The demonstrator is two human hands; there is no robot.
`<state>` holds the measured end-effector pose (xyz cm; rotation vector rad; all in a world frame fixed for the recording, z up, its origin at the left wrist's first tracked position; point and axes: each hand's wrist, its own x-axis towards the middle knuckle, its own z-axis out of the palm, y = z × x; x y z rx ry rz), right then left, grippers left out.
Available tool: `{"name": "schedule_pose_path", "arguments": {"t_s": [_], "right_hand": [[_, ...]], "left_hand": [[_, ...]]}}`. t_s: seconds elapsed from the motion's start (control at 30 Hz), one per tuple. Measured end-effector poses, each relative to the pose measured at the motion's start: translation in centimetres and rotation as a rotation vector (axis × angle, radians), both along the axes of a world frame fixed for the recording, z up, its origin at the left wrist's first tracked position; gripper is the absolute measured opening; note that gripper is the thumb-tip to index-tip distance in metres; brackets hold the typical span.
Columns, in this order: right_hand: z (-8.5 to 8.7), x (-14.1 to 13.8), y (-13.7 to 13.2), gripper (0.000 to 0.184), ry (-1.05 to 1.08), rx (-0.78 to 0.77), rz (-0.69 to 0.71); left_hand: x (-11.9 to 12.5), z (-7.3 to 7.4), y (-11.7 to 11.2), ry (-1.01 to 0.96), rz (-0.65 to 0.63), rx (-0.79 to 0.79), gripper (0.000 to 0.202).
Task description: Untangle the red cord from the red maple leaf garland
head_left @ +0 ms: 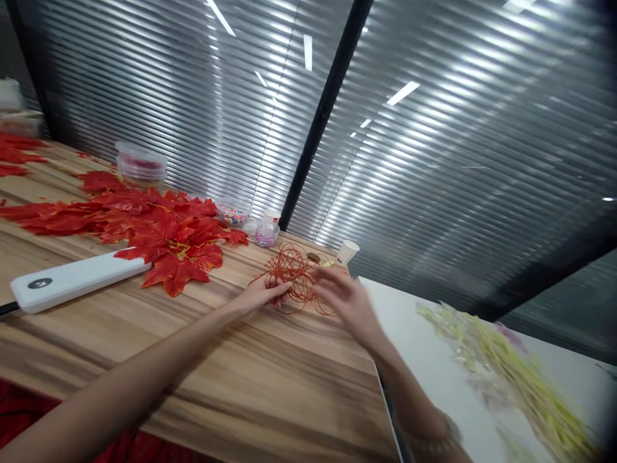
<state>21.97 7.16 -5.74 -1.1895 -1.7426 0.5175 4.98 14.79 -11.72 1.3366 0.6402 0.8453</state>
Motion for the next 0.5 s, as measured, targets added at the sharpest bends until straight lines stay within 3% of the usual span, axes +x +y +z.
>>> {"name": "schedule_pose_path", "arguments": {"t_s": [0.1,0.23,0.37,0.5], "right_hand": [[-1.9,-1.1,1.1,0.034,-0.236,-0.008,0.094],[-4.7,-0.8,2.2,0.024,-0.367,0.086,0.073],[-6.3,1.2,2.0,0.021,-0.258,0.215,-0.067],[-7.0,2.5,1.5,0.016,-0.104,0.245,-0.221]], "left_hand": [[-0.1,0.1,0.0,-0.04,-0.015,-0.035,0.036],[-0.1,0.1,0.1,0.023,0.058,0.03,0.038],[-0.7,0.5,1.0,-0.012,0.258,0.061,0.034],[-2.7,1.3,2.9,-0.22,0.324,-0.044,0.032]]}}
